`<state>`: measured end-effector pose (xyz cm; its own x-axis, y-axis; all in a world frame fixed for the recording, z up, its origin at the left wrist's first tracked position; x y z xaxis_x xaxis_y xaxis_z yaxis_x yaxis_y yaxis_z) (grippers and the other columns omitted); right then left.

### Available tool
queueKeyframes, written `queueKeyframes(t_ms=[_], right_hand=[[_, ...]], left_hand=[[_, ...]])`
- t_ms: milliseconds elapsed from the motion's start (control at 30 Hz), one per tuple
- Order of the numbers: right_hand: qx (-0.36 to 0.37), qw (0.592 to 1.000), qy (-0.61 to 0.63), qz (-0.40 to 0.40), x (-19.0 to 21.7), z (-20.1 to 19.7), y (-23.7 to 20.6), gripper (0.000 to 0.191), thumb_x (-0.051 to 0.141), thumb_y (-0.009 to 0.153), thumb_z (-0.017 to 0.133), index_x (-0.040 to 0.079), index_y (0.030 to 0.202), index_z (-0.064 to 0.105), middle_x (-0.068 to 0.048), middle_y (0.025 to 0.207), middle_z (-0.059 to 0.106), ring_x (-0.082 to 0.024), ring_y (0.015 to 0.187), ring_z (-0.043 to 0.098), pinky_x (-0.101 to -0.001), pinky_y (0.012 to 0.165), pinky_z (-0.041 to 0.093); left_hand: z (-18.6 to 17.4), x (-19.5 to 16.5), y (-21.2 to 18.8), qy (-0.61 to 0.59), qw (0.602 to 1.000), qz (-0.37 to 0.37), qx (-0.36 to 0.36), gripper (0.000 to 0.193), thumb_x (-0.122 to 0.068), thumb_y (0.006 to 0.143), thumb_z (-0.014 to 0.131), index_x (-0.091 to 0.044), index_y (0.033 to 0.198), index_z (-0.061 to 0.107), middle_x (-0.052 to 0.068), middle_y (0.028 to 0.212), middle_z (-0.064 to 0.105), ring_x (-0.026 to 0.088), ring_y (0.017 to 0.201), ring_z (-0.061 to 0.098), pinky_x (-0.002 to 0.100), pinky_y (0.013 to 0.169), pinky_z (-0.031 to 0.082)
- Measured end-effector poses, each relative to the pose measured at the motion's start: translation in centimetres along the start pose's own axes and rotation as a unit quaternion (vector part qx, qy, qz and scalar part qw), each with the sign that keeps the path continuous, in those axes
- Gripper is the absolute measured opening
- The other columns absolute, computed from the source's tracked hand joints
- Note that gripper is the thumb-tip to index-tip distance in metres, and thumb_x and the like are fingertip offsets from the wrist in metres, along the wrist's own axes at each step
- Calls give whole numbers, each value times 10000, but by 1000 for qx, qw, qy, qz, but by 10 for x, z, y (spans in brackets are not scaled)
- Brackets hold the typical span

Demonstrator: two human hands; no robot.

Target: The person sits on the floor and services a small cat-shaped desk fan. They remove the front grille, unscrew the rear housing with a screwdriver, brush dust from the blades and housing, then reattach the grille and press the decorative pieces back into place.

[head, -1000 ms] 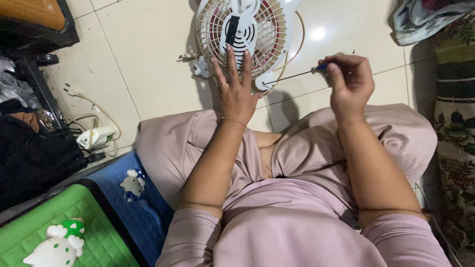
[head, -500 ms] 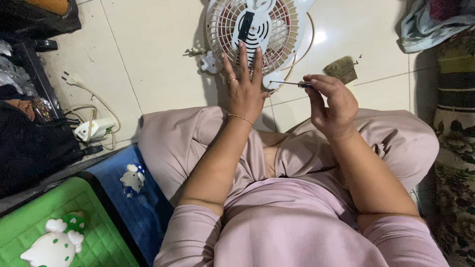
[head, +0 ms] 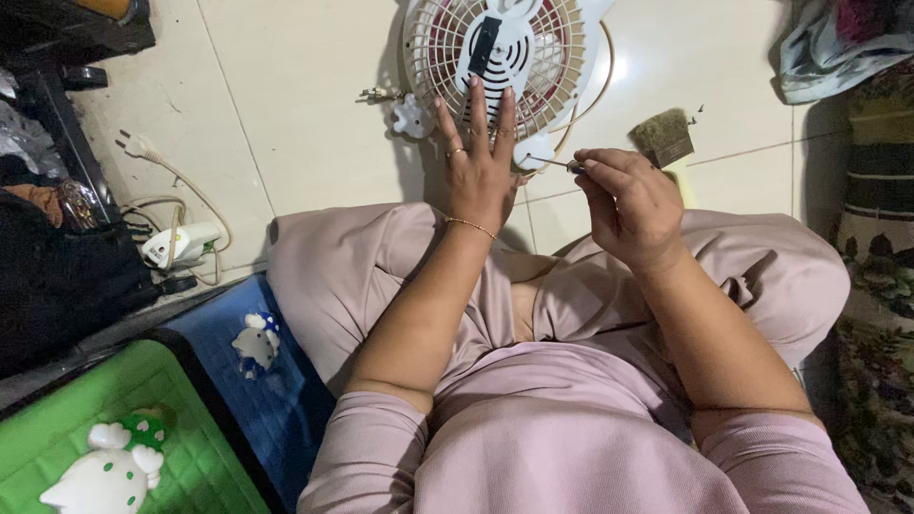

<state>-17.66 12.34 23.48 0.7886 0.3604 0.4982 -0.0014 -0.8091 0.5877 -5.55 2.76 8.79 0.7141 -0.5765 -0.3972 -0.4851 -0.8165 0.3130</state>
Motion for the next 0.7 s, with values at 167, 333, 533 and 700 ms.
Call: queueKeyframes(t_ms=[167, 333, 533, 700], right_hand=[[1, 1000, -2, -6, -1, 2, 1, 274, -129, 944, 789, -36, 1111, 592, -206, 1061, 721, -320, 968, 752, -375, 786, 624], [2, 1000, -7, -20, 1, 2, 3, 278, -138, 938, 787, -42, 1112, 593, -207, 1052, 719, -327, 956, 749, -379, 773, 620], [3, 1000, -8, -23, 3, 1, 4, 279, -131, 942, 786, -40, 1119, 590, -205, 1069, 716, -332, 968, 749, -386, 789, 624], [2, 1000, -27, -12, 0, 0, 4, 278, -125, 935, 796, -37, 1111, 600, -202, 1063, 723, -328, 954, 747, -384, 756, 612]], left_hand=[[5, 1, -2, -6, 1000, -6, 0, 1403, -365, 508, 969, -250, 1648, 159, 105, 1714, 116, 584, 1537, 147, 559, 1182, 474], [11, 2, -5, 74, 997, -7, -16, 1310, -257, 661, 979, -270, 1689, 168, 76, 1761, 91, 563, 1581, 153, 477, 1118, 543], [9, 0, -3, 70, 997, -5, -23, 1221, -247, 685, 935, -250, 1665, 206, 101, 1735, 116, 592, 1527, 184, 490, 1089, 551], [9, 0, -3, 26, 1000, -7, 0, 1211, -350, 630, 903, -238, 1629, 229, 119, 1698, 158, 622, 1501, 218, 522, 1054, 553]])
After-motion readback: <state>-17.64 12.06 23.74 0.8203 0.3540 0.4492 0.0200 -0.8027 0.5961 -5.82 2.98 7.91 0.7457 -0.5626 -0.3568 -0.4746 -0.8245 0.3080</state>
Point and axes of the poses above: each hand's wrist, its own y-axis towards the middle knuckle, its own z-axis out of the palm, x = y × z, the point moved 8 cm from there along y, towards the middle knuckle
